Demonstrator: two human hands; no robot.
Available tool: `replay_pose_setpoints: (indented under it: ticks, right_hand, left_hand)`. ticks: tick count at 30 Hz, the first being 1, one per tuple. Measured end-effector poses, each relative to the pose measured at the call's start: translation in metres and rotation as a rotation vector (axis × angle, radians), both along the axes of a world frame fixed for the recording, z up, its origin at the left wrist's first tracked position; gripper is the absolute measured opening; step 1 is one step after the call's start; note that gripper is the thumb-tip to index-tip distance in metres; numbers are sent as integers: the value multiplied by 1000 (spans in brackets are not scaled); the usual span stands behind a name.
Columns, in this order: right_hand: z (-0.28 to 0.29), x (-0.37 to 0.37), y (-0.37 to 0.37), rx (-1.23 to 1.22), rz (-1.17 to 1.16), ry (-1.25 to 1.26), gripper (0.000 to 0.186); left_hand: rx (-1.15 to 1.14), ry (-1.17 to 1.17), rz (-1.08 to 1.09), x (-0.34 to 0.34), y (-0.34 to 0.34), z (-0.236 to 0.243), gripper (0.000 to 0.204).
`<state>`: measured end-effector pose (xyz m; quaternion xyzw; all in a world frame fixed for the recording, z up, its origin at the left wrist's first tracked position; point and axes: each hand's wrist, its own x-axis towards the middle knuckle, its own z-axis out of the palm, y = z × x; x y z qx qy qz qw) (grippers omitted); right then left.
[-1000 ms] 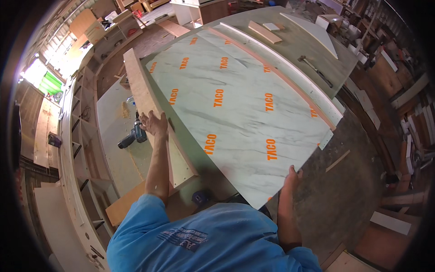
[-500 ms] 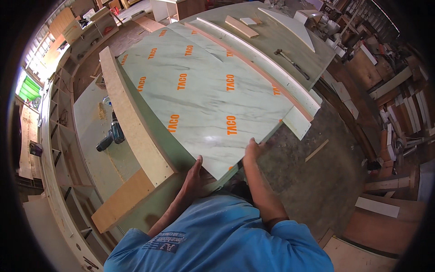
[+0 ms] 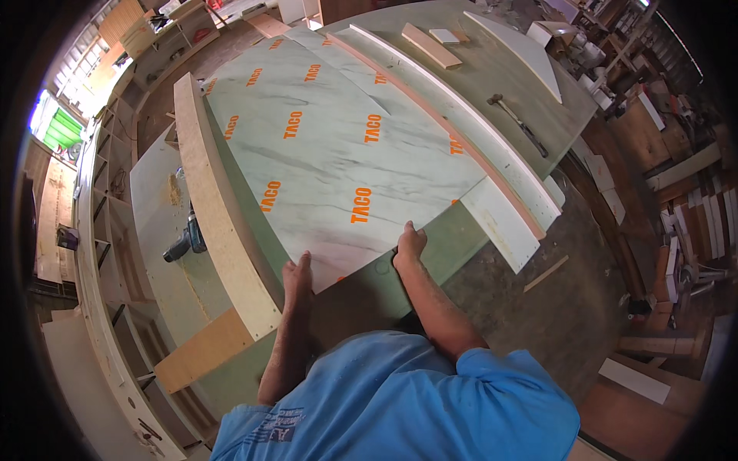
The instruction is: The person handles wooden pieces, using a tape measure to check lengths and a hammer to secure parts together on a workbench. They also move and align a large sheet of material with a marble-like finish on the table.
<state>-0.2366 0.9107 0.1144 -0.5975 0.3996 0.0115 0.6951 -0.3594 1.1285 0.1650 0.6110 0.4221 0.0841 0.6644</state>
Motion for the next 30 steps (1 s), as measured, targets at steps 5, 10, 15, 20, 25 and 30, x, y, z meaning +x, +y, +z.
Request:
replay_pose_setpoints:
  ticks: [5, 10, 15, 20, 25, 30]
  right_hand:
    - [-6, 57, 19, 137, 66, 32, 40]
    - [-34, 102, 55, 99, 95, 54, 52]
    - [-39, 143, 83, 98, 140, 62, 44]
    - [-9, 165, 120, 308, 108, 26, 39]
    - [-15, 192, 142, 333, 116, 14, 38]
    - [-13, 214, 161, 315, 132, 14, 41]
  left_hand:
    - [114, 4, 26, 51, 31, 10, 41]
    - [171, 120, 23, 92, 80, 1, 40]
    - [197, 152, -22, 134, 115, 0, 40]
    - [190, 138, -1, 158, 163, -24, 39]
    - [166, 157, -4, 186, 182, -20, 38]
    - [233, 172, -1, 206, 194, -8, 37]
